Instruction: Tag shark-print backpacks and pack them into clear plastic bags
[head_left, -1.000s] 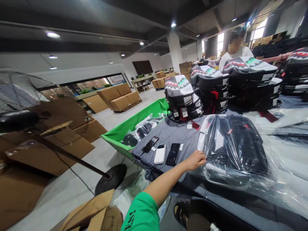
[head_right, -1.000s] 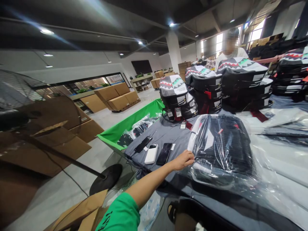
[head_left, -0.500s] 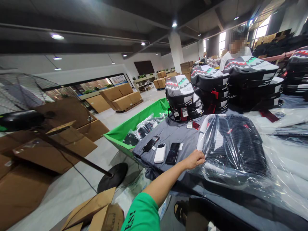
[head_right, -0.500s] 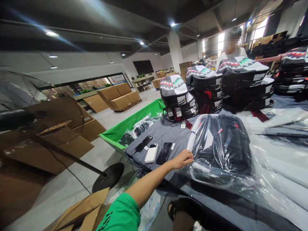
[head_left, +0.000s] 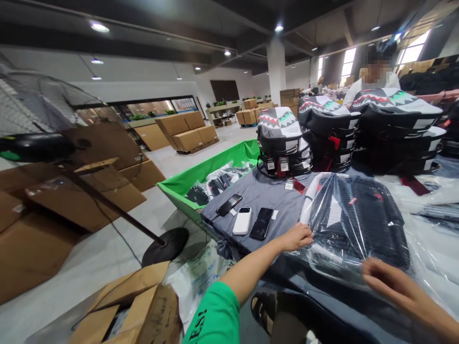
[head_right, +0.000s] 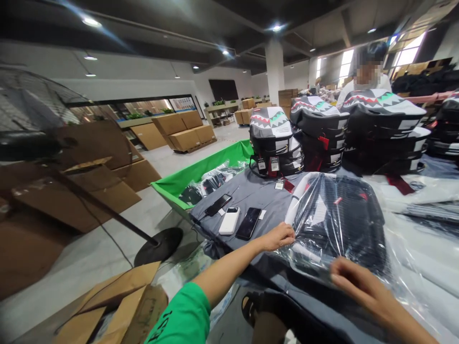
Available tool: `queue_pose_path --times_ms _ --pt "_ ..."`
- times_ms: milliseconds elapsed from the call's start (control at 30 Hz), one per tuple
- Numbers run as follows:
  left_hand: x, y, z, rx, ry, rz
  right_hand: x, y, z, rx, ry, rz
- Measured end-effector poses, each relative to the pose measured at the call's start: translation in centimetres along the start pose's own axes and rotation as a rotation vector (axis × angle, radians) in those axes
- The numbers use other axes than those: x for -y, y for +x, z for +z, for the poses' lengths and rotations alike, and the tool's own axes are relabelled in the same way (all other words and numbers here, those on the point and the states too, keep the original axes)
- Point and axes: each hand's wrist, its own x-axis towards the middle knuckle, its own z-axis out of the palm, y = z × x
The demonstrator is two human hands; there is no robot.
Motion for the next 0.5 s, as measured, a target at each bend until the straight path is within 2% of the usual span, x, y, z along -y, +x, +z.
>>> queue_pose_path --times_ms 67,133,200,267,333,500 --pt "-0.2 -0.1 -0.1 -0.005 0.0 -0.001 1.6 5.2 0.2 0.277 -0.007 -0.089" --pt "-0.4 -0.1 -0.2 -0.009 0.002 0.0 2.6 10.1 0.5 0.446 -0.085 -0.143" --pt "-0.5 -0.2 -0.3 -0.013 0.004 0.001 2.7 13.7 0.9 0.519 -0.16 -0.14" --pt "-0.6 -0.2 -0.3 -0.013 0.005 0.004 1.9 15.9 1.3 0.53 -0.217 -0.101" --pt "-0.5 -0.2 -0.2 -0.012 0.001 0.01 0.9 16.8 1.5 0.496 -0.27 -0.054" --pt "-0.5 -0.2 0.0 -0.02 -0.009 0.013 0.3 16.6 1.3 0.333 -0.434 0.082"
